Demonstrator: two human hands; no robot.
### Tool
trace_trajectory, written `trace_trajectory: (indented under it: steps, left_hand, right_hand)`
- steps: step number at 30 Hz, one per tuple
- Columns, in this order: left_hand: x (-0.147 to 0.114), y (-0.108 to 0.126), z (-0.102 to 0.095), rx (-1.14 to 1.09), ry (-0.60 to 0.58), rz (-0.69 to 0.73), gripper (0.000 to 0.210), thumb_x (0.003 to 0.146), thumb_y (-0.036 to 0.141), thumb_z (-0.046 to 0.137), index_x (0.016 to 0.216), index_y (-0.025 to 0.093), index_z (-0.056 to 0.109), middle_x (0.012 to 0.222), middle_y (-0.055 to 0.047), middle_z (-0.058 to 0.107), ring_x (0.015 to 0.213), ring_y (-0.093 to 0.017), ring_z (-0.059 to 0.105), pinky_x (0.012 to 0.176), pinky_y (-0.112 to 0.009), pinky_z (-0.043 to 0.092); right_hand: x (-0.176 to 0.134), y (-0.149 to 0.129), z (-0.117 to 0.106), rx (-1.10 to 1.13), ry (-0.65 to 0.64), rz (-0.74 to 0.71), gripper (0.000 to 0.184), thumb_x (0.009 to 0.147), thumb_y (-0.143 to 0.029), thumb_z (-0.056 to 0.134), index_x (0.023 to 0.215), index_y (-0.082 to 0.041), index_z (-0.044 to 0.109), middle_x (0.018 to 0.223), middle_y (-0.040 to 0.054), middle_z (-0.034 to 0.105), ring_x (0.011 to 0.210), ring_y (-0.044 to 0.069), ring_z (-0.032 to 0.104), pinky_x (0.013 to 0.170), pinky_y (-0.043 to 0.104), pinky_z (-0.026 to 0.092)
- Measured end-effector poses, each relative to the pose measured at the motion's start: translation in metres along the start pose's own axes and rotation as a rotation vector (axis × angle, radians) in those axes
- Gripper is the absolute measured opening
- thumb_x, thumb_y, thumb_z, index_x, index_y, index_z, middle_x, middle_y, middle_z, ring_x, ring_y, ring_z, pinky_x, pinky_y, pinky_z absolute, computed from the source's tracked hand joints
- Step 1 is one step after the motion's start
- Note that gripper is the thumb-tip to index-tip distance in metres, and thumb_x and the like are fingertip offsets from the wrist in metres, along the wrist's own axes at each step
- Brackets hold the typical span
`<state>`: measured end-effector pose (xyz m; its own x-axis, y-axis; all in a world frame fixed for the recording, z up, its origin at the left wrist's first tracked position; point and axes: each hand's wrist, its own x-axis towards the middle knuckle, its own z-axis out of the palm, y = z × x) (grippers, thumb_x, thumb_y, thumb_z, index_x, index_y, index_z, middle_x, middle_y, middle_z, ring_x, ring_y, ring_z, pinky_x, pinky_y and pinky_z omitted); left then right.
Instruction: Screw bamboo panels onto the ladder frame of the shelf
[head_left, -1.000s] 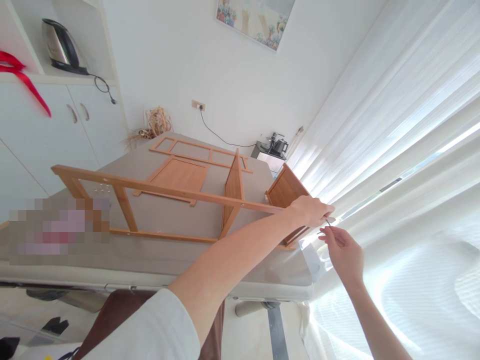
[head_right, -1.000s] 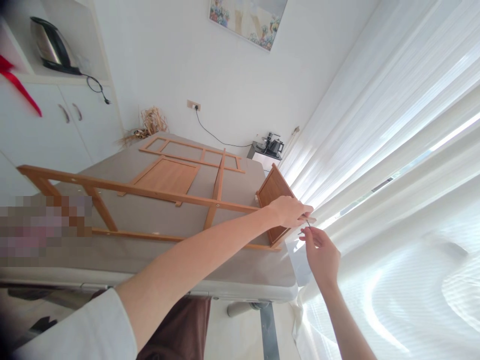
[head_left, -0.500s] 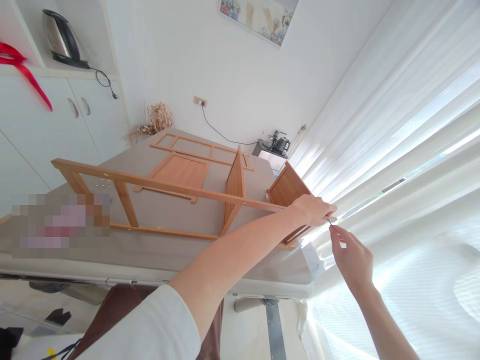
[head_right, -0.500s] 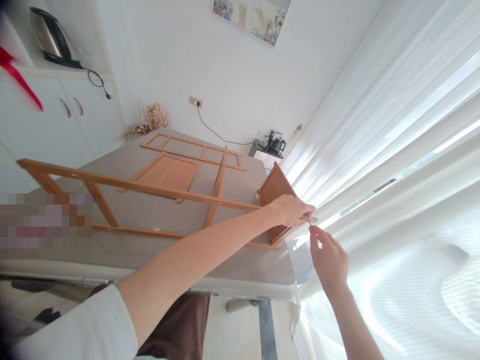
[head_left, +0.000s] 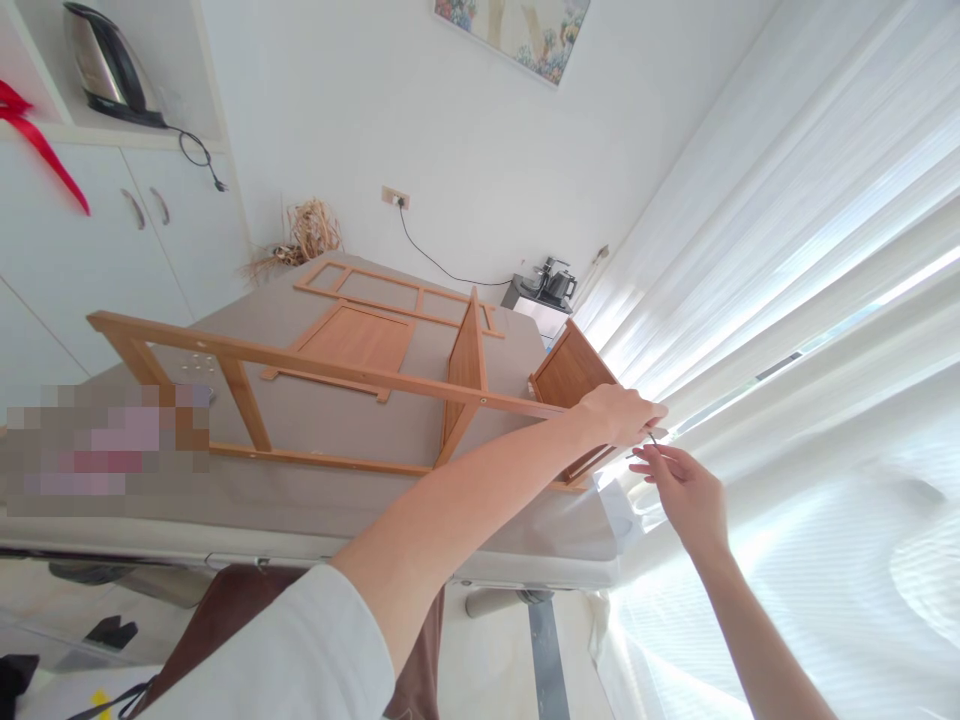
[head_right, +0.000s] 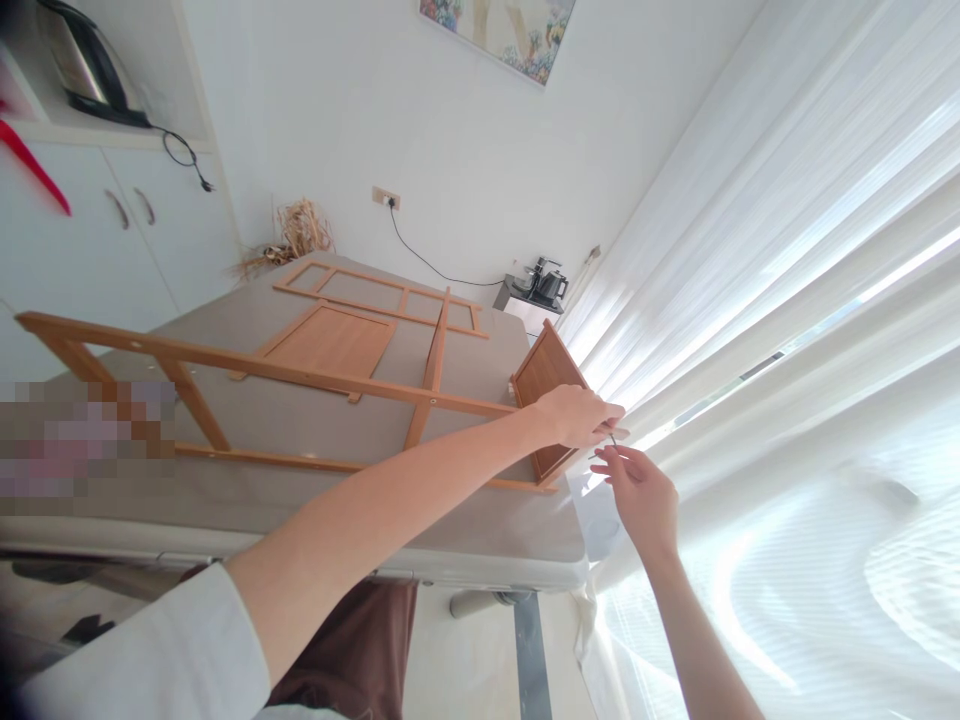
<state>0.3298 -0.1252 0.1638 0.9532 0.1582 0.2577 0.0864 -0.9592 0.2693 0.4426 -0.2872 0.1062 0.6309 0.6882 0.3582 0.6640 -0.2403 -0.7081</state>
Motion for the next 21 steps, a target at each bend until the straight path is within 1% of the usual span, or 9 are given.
trace_trajectory:
  steps: [3, 6, 8, 10, 12, 14, 18, 21]
  left_hand:
    - [0.000, 0.000, 0.000, -0.007, 0.003, -0.004, 0.018, 0.093, 0.030, 0.045, 0.105, 0.024, 0.056, 0.107, -0.008, 0.070, 0.091, -0.025, 0.066, 0.072, -0.035, 0.047]
    - [0.001, -0.001, 0.001, -0.010, 0.004, -0.002, 0.017, 0.092, 0.028, 0.046, 0.105, 0.024, 0.056, 0.107, -0.008, 0.070, 0.091, -0.025, 0.066, 0.072, -0.035, 0.046]
    - [0.001, 0.000, 0.000, -0.007, 0.001, 0.001, 0.016, 0.091, 0.028, 0.047, 0.104, 0.024, 0.056, 0.107, -0.008, 0.070, 0.091, -0.025, 0.066, 0.072, -0.035, 0.047]
    - [0.001, 0.000, 0.000, -0.004, -0.004, 0.008, 0.016, 0.090, 0.027, 0.048, 0.104, 0.023, 0.056, 0.106, -0.009, 0.070, 0.092, -0.026, 0.066, 0.073, -0.036, 0.047]
    - [0.000, 0.001, -0.001, -0.002, -0.006, 0.009, 0.016, 0.090, 0.026, 0.049, 0.104, 0.023, 0.056, 0.107, -0.009, 0.070, 0.094, -0.026, 0.067, 0.075, -0.036, 0.048]
    - [-0.001, 0.001, -0.002, 0.003, -0.002, 0.003, 0.017, 0.091, 0.026, 0.048, 0.105, 0.024, 0.057, 0.107, -0.009, 0.070, 0.096, -0.027, 0.067, 0.076, -0.037, 0.049]
    - [-0.003, 0.002, -0.003, 0.011, 0.003, -0.005, 0.016, 0.093, 0.029, 0.048, 0.105, 0.024, 0.057, 0.108, -0.009, 0.070, 0.096, -0.027, 0.067, 0.077, -0.037, 0.049]
    - [-0.003, 0.002, -0.003, 0.008, 0.000, -0.007, 0.016, 0.093, 0.030, 0.048, 0.105, 0.024, 0.056, 0.108, -0.009, 0.070, 0.096, -0.026, 0.067, 0.077, -0.037, 0.050]
  right_hand:
    - [-0.004, -0.002, 0.004, 0.050, 0.011, 0.036, 0.044, 0.083, -0.059, 0.066, 0.101, -0.019, 0.070, 0.099, 0.0108, 0.077, 0.081, 0.027, 0.076, 0.069, 0.035, 0.059]
    - [-0.009, -0.002, 0.004, 0.037, 0.025, 0.015, 0.044, 0.085, -0.060, 0.063, 0.102, -0.020, 0.069, 0.101, 0.0102, 0.077, 0.082, 0.026, 0.076, 0.071, 0.035, 0.059]
    - [-0.012, -0.001, 0.002, -0.021, 0.039, -0.021, 0.042, 0.088, -0.059, 0.060, 0.101, -0.021, 0.069, 0.100, 0.0088, 0.077, 0.085, 0.026, 0.075, 0.075, 0.035, 0.058]
    - [-0.014, 0.001, 0.000, -0.140, 0.059, -0.072, 0.040, 0.090, -0.058, 0.058, 0.101, -0.022, 0.070, 0.095, 0.0071, 0.077, 0.087, 0.026, 0.075, 0.077, 0.035, 0.056]
    - [-0.013, 0.002, -0.004, -0.262, 0.088, -0.124, 0.038, 0.092, -0.057, 0.055, 0.101, -0.023, 0.070, 0.087, 0.0054, 0.077, 0.086, 0.025, 0.074, 0.076, 0.034, 0.053]
    - [-0.010, 0.004, -0.006, -0.337, 0.101, -0.173, 0.039, 0.093, -0.057, 0.053, 0.102, -0.023, 0.070, 0.082, 0.0048, 0.077, 0.082, 0.025, 0.074, 0.074, 0.034, 0.052]
    - [-0.002, 0.009, -0.009, -0.381, 0.090, -0.235, 0.041, 0.094, -0.058, 0.051, 0.102, -0.022, 0.070, 0.078, 0.0045, 0.076, 0.076, 0.023, 0.073, 0.069, 0.032, 0.050]
    - [0.001, 0.013, -0.010, -0.407, 0.090, -0.258, 0.041, 0.095, -0.057, 0.050, 0.104, -0.022, 0.070, 0.079, 0.0036, 0.076, 0.074, 0.022, 0.072, 0.069, 0.031, 0.050]
